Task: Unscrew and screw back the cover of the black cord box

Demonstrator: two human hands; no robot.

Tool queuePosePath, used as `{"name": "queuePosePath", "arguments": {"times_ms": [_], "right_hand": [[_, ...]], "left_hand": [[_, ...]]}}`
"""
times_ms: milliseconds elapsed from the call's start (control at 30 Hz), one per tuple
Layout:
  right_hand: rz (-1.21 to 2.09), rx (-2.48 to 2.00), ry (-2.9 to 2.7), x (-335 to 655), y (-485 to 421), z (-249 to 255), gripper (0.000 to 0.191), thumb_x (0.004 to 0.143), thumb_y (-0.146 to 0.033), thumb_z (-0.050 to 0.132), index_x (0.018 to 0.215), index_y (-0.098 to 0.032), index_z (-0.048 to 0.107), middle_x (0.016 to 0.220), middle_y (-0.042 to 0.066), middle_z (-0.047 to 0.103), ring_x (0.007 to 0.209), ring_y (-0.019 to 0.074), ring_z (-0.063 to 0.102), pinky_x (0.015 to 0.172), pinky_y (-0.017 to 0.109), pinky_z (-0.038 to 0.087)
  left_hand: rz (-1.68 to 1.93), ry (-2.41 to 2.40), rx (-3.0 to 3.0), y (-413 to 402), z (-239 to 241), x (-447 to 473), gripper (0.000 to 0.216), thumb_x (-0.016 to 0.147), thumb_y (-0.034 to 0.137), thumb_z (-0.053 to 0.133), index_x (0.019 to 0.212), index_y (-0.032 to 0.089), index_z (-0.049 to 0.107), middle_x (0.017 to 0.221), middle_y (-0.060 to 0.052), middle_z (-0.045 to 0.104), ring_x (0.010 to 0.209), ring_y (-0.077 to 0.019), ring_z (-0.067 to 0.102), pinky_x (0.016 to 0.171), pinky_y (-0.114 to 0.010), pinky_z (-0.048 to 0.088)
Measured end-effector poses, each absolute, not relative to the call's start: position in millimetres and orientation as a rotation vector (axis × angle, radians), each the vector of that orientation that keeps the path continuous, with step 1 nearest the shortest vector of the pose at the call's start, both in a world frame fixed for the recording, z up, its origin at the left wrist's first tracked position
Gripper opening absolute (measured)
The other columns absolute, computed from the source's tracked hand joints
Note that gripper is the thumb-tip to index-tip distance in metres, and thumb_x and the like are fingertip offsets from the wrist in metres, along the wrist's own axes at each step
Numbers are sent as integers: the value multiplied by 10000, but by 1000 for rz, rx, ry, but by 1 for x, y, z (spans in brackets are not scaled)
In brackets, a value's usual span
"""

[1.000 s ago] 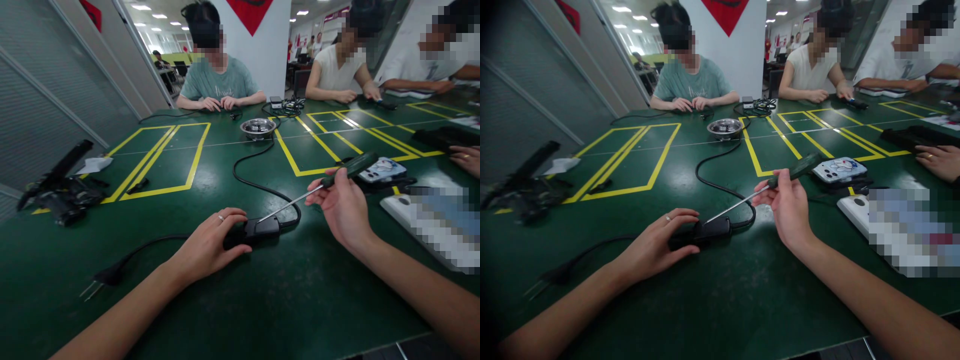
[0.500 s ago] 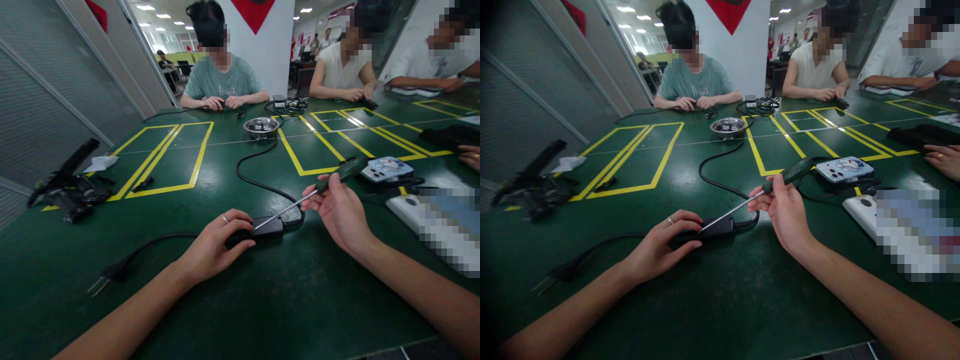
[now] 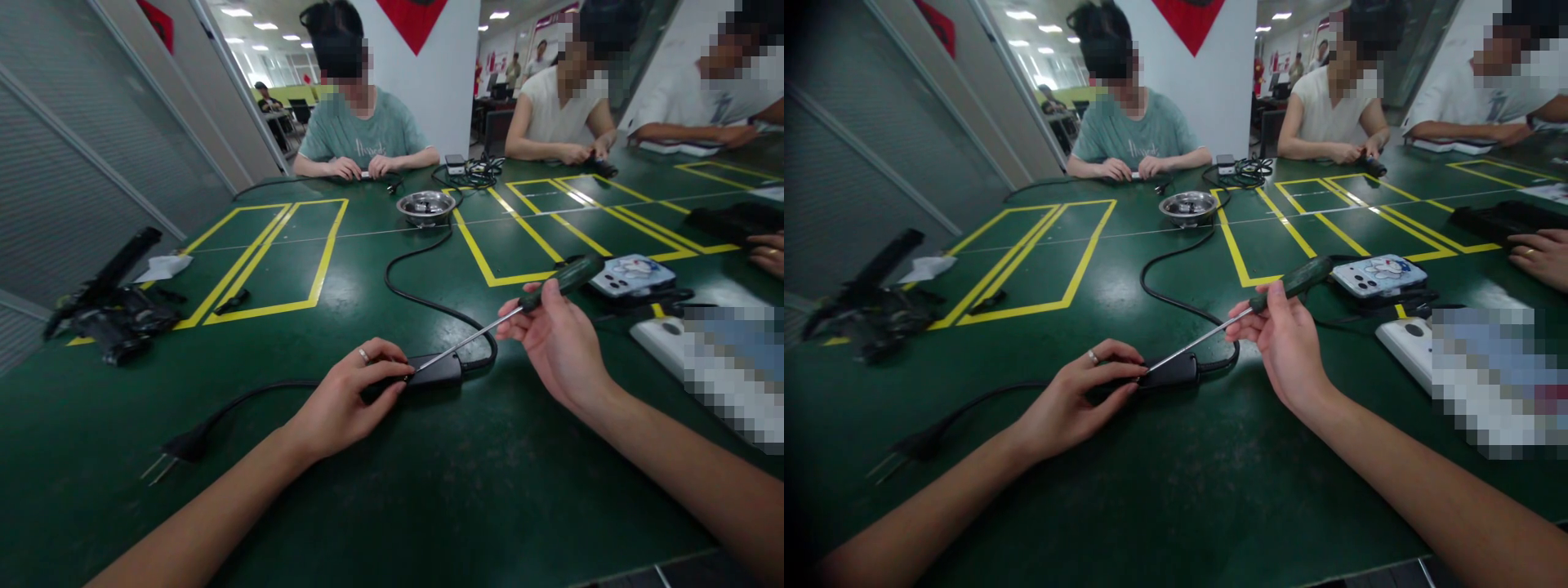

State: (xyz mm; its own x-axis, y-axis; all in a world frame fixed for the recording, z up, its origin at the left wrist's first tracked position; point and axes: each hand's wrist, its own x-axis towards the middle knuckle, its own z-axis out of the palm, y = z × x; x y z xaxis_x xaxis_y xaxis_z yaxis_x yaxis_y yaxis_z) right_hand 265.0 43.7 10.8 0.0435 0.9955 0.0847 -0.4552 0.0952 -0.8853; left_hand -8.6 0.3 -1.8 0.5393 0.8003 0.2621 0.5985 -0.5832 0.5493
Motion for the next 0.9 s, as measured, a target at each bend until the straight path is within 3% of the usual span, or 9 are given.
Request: {"name": "queuePosePath", "arguments": {"times_ms": [167, 467, 633, 900], "right_hand": [[1305, -781, -912, 264, 41, 13, 297, 901, -512, 528, 949, -219, 523, 756, 25, 681, 611, 148, 657, 607, 305, 568], [1292, -766, -917, 264, 39, 16, 251, 913, -459, 535, 956, -212, 522, 758, 29, 684, 630, 155, 664, 602, 306, 566], [1293, -764, -919, 264, 39, 16, 233, 935, -440, 504, 971, -210, 519, 760, 33, 684, 631, 155, 664, 607, 308, 563], [1306, -736, -996, 262, 35, 15, 200, 949, -416, 491, 1016, -228, 500, 791, 20, 695, 664, 158, 685, 646, 328, 576]], "left_hand": [[702, 1163, 2374, 1, -2, -10, 254, 909, 216, 558, 1154, 215, 624, 1174, -91, 559, 1074, -203, 562, 925, -371, 514], [758, 1135, 2438, 2, -6, -12, 182, 904, 172, 568, 1040, 222, 678, 1122, -75, 572, 1019, -174, 582, 864, -325, 516], [740, 1131, 2688, 3, -6, -18, 266, 884, 179, 597, 1126, 261, 669, 1145, -67, 590, 1027, -199, 573, 880, -379, 484], [617, 1229, 2623, 3, -8, -16, 471, 891, 341, 619, 1338, 242, 508, 1281, -86, 559, 1138, -224, 546, 958, -396, 484]]}}
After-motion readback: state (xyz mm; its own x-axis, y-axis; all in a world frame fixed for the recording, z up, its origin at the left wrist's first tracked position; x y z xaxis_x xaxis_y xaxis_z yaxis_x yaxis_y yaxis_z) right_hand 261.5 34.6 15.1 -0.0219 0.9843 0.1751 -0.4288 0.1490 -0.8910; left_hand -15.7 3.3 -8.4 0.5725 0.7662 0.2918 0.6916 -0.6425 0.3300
